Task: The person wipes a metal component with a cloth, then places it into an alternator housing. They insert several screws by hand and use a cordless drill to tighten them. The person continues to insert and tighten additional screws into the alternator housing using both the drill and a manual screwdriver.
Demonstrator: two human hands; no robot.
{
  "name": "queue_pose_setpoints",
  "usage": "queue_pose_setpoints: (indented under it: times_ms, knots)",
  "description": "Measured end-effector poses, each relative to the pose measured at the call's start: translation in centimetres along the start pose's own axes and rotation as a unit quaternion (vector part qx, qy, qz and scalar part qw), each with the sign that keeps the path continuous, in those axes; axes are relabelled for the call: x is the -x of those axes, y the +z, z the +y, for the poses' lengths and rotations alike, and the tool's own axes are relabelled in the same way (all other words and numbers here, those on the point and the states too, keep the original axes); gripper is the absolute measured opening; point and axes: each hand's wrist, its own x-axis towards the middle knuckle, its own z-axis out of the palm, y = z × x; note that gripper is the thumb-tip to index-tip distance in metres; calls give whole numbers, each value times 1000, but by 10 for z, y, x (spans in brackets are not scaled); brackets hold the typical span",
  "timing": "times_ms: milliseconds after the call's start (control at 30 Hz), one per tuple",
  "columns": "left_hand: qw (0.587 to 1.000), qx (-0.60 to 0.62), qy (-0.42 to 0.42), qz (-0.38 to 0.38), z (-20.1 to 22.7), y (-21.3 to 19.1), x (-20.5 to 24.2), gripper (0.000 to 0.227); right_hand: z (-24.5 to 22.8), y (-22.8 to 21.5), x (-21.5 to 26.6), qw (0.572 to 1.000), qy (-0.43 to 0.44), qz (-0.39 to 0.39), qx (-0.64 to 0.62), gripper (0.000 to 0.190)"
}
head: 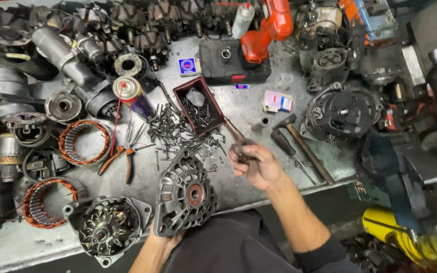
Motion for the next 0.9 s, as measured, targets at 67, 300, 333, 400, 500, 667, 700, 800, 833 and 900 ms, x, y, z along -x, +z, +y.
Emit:
queue_pose_setpoints:
  times_ms: [67, 300, 333, 400, 500, 667, 700, 800, 833, 900]
  knots:
    - [1000, -11, -17, -11, -4, 4, 6, 40, 9, 2, 18, 997, -9, -37, -61, 17]
    - [996, -41, -62, -55, -4, 35, -7, 42, 25, 12, 54, 979, -53, -103, -168, 16]
    - [995, -46, -69, -62, -2, 43, -9, 43, 26, 14, 58, 979, -55, -100, -169, 16]
    - [992, -55, -81, -75, 3, 59, -13, 44, 27, 18, 64, 981, -71, -66, -166, 15]
    - [988, -66, -104, -90, 9, 87, -5, 45, 35, 9, 76, 984, -86, -17, -158, 15]
    - [981, -80, -134, -116, 15, 125, -10, 46, 38, 2, 95, 985, -99, 13, -139, 13]
    - [980, -82, -139, -120, 17, 131, -11, 47, 39, 2, 98, 986, -105, 16, -128, 12]
    - [976, -86, -151, -131, 19, 144, -14, 48, 40, 9, 106, 988, -128, 40, -81, 13]
    - [975, -87, -153, -133, 20, 146, -14, 48, 39, 10, 107, 988, -124, 38, -84, 13]
    - [975, -87, -156, -135, 22, 147, -11, 49, 40, 14, 110, 987, -142, 65, -38, 12]
